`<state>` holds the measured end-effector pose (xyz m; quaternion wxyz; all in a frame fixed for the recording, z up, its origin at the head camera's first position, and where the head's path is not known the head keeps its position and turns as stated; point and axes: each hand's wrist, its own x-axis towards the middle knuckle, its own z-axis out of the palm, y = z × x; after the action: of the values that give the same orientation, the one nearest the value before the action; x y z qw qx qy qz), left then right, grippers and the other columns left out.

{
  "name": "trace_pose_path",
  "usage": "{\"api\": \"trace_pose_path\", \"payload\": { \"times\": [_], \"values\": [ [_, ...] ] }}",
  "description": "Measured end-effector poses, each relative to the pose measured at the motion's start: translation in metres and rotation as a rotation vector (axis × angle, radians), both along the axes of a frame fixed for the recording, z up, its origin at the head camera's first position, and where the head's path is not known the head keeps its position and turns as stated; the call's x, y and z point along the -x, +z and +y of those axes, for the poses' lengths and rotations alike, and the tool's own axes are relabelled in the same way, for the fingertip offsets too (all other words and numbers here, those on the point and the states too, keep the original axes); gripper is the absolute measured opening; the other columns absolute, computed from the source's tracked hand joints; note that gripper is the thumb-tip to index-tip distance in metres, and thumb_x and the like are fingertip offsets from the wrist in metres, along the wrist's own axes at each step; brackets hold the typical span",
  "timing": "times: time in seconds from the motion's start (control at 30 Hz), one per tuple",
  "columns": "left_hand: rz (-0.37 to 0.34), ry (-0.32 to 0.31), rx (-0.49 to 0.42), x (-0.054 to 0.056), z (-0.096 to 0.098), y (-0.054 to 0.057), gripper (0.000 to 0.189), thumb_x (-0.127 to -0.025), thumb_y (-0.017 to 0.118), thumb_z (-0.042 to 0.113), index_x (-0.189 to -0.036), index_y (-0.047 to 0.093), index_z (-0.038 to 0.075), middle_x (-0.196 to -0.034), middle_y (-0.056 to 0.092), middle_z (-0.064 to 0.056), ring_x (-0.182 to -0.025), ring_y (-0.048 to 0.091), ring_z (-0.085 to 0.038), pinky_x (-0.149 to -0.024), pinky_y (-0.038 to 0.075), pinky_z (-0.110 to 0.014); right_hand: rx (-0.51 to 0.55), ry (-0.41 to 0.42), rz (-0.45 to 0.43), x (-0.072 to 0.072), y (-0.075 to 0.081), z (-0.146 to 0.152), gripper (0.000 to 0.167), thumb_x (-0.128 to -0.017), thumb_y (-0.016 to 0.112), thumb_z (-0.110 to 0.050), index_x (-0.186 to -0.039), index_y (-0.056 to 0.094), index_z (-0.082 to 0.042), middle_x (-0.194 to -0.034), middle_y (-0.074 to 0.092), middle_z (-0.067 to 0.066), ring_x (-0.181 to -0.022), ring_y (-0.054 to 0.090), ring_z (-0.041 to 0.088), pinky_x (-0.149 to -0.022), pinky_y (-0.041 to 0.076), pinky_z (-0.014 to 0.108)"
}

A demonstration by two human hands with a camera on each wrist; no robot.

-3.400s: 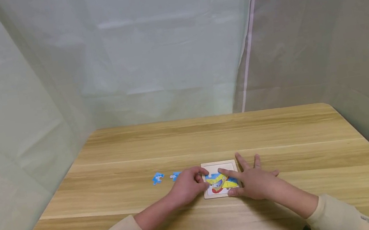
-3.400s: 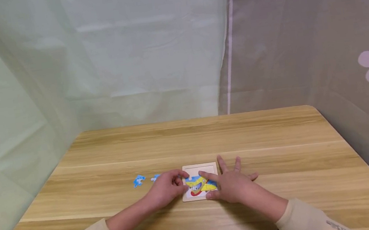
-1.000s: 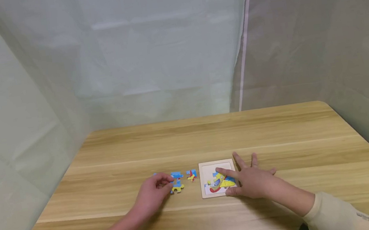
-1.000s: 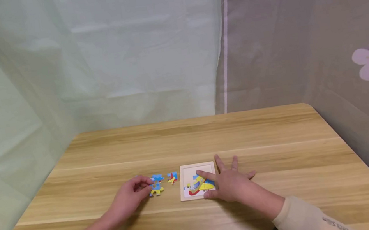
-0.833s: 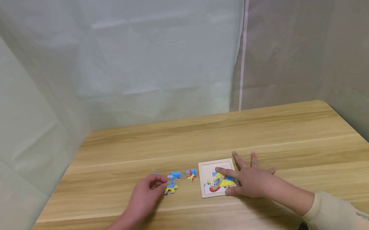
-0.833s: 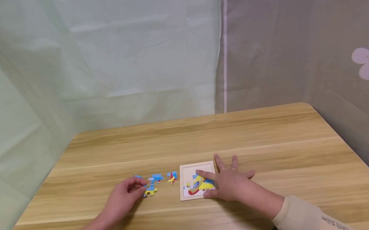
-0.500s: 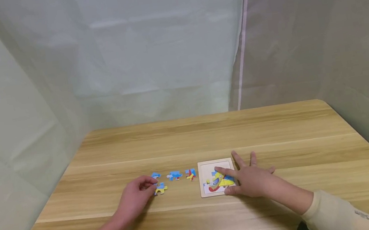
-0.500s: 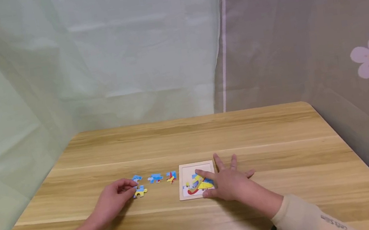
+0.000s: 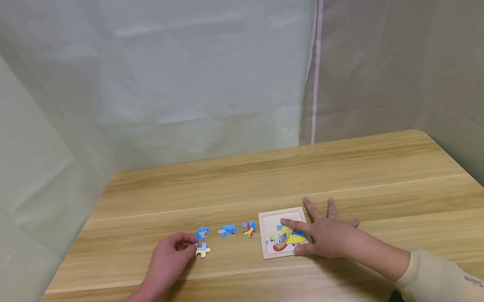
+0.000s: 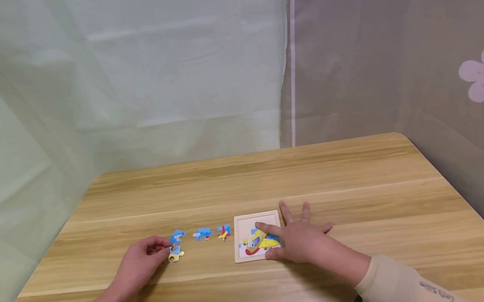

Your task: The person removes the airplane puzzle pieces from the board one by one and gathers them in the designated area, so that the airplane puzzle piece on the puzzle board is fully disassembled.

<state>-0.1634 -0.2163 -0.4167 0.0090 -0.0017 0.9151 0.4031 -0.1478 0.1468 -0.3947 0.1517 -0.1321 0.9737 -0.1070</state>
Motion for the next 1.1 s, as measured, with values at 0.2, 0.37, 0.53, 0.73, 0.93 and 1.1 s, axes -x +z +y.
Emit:
{"api": "trace_pose_path", "payload": {
  "times": [0.2, 0.37, 0.53, 0.73, 0.93, 1.1],
  "values": [
    [-0.001, 0.022, -0.018, -0.002, 0.001, 0.002, 0.013, -0.088, 0.067, 0.007, -0.1, 0.071, 0.005, -0.087, 0.066, -0.003, -0.077, 0.058, -0.015, -0.068, 0.046, -0.027, -0.008, 0.006, 0.008, 0.0, 0.001, 0.0, 0.069, -0.088, 0.061, -0.068, -0.151, 0.039, -0.051, -0.167, 0.008, 0.018, -0.139, 0.006, 0.069, -0.072, 0.022, 0.093],
    [0.0, 0.045, -0.05, -0.004, 0.006, 0.004, 0.014, -0.088, 0.066, 0.007, -0.102, 0.071, 0.005, -0.088, 0.065, -0.004, -0.075, 0.055, -0.016, -0.065, 0.044, -0.026, -0.022, 0.007, 0.007, 0.0, 0.0, 0.0, 0.075, -0.088, 0.06, -0.069, -0.155, 0.034, -0.048, -0.167, 0.009, 0.017, -0.14, 0.006, 0.066, -0.073, 0.023, 0.092],
    [0.026, 0.037, -0.06, -0.003, 0.013, 0.003, 0.012, -0.088, 0.067, 0.006, -0.1, 0.071, 0.006, -0.087, 0.064, -0.003, -0.071, 0.052, -0.014, -0.062, 0.042, -0.025, -0.021, -0.01, -0.008, 0.0, 0.0, 0.0, 0.085, -0.088, 0.061, -0.068, -0.16, 0.027, -0.038, -0.168, 0.008, 0.016, -0.141, 0.005, 0.065, -0.075, 0.023, 0.092],
    [0.042, 0.006, -0.097, -0.005, 0.026, 0.002, 0.011, -0.09, 0.068, 0.006, -0.1, 0.072, 0.007, -0.09, 0.065, -0.002, -0.065, 0.049, -0.013, -0.06, 0.041, -0.025, -0.032, -0.006, -0.013, -0.001, -0.001, 0.0, 0.086, -0.089, 0.06, -0.067, -0.161, 0.026, -0.033, -0.168, 0.006, 0.016, -0.142, 0.005, 0.064, -0.074, 0.024, 0.092],
    [0.06, -0.056, -0.128, -0.005, 0.044, 0.003, 0.011, -0.089, 0.067, 0.004, -0.098, 0.072, 0.009, -0.088, 0.062, -0.001, -0.062, 0.045, -0.012, -0.058, 0.039, -0.025, -0.044, -0.007, -0.025, -0.001, -0.001, 0.0, 0.086, -0.09, 0.058, -0.068, -0.161, 0.024, -0.034, -0.168, 0.004, 0.015, -0.142, 0.003, 0.064, -0.075, 0.022, 0.092],
    [0.046, -0.106, -0.17, -0.002, 0.059, 0.003, 0.01, -0.089, 0.067, 0.001, -0.096, 0.07, 0.008, -0.088, 0.062, -0.001, -0.055, 0.04, -0.008, -0.051, 0.035, -0.023, -0.043, -0.009, -0.029, -0.001, -0.002, 0.0, 0.086, -0.09, 0.057, -0.068, -0.161, 0.023, -0.034, -0.168, 0.003, 0.015, -0.142, 0.002, 0.064, -0.075, 0.021, 0.092]
  ]
}}
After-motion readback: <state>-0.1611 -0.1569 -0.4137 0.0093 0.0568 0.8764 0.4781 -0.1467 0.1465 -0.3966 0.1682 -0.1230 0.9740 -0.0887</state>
